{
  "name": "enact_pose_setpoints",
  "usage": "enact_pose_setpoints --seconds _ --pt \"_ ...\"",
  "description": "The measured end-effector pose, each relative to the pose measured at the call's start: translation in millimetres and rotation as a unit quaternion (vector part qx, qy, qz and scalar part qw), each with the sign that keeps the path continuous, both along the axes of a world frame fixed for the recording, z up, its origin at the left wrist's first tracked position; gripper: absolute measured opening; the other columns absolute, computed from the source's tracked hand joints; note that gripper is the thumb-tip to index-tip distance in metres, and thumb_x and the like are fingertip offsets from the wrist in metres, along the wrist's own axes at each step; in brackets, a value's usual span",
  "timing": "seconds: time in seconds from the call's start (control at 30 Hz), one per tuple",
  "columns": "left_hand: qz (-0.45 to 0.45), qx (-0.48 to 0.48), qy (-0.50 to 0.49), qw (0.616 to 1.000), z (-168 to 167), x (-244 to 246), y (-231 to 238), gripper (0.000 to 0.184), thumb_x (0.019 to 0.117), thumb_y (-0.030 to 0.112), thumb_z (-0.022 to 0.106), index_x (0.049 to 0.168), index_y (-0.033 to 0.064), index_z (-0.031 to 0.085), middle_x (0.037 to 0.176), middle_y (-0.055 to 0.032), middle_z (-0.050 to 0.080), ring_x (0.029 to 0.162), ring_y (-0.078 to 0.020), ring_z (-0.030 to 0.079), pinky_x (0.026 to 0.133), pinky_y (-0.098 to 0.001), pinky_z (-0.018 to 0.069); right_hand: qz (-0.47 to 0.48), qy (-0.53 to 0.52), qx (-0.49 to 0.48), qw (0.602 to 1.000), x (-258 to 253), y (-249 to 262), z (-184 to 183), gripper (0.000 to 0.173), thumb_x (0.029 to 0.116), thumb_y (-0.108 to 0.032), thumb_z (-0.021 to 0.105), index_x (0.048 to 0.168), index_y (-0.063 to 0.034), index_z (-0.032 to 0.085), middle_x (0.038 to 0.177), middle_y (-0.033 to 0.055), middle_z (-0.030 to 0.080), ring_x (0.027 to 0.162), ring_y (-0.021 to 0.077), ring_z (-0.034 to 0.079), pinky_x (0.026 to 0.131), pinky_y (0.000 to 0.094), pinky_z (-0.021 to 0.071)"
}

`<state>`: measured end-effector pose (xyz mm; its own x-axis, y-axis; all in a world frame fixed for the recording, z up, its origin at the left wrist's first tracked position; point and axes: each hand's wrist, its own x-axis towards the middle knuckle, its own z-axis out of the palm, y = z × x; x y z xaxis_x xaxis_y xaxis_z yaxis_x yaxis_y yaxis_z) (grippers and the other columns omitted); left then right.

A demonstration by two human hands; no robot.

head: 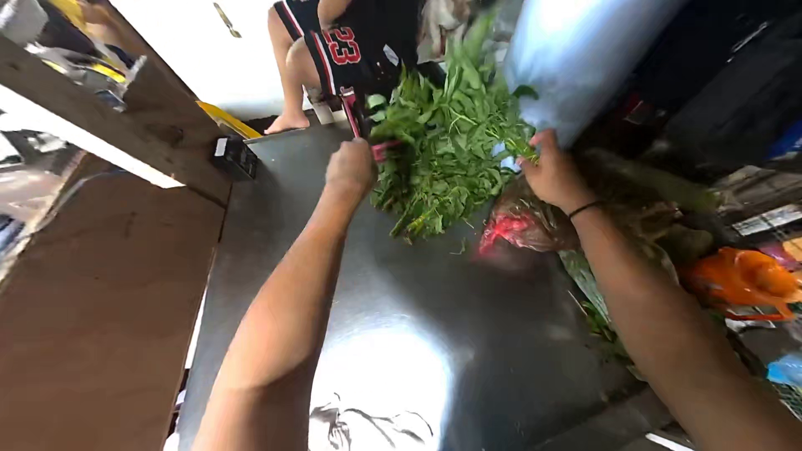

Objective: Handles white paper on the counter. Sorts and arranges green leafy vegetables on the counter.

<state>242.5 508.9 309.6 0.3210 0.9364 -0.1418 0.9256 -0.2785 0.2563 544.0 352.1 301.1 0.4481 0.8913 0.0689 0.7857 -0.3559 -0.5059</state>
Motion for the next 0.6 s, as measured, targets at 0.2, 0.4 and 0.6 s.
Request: enact_pose_setpoints --seconds 0.2,0.4,0.6 --pt "0.028 -0.011 -0.017 0.999 0.5 -48.7 -7.3 0.025 0.0953 0.009 0.062 0.112 -0.0084 0.064 0.111 -0.0345 0.065 0.104 -0.0539 0.065 0.085 -0.074 0.0507 0.035 0.039 0.007 0.999 -12.7 17.5 5.7 0.046 0.1082 -0.032 0.051 0.143 -0.0033 0.042 0.111 0.028 0.066 0.101 0.0444 0.068 0.088 0.0636 0.0532" --pt "0.074 -0.033 -0.042 0.996 -4.4 -70.5 -27.0 0.024 0.0976 0.013 0.061 0.109 -0.0073 0.066 0.111 -0.034 0.066 0.105 -0.0526 0.065 0.086 -0.0731 0.0499 0.036 0.088 0.019 0.995 -33.3 26.9 1.0 0.043 0.1098 -0.029 0.048 0.142 -0.0002 0.041 0.125 0.0256 0.063 0.114 0.0397 0.065 0.097 0.0591 0.0516" --pt "0.11 -0.049 -0.089 0.989 -36.3 -79.7 -56.3 0.028 0.1022 0.018 0.055 0.112 -0.0058 0.066 0.109 -0.032 0.067 0.104 -0.0493 0.067 0.088 -0.0697 0.0513 0.029 0.19 0.052 0.98 -45.9 27.9 -16.8 0.044 0.1106 -0.035 0.042 0.141 -0.004 0.04 0.094 0.0172 0.061 0.071 0.0278 0.062 0.065 0.046 0.0543"
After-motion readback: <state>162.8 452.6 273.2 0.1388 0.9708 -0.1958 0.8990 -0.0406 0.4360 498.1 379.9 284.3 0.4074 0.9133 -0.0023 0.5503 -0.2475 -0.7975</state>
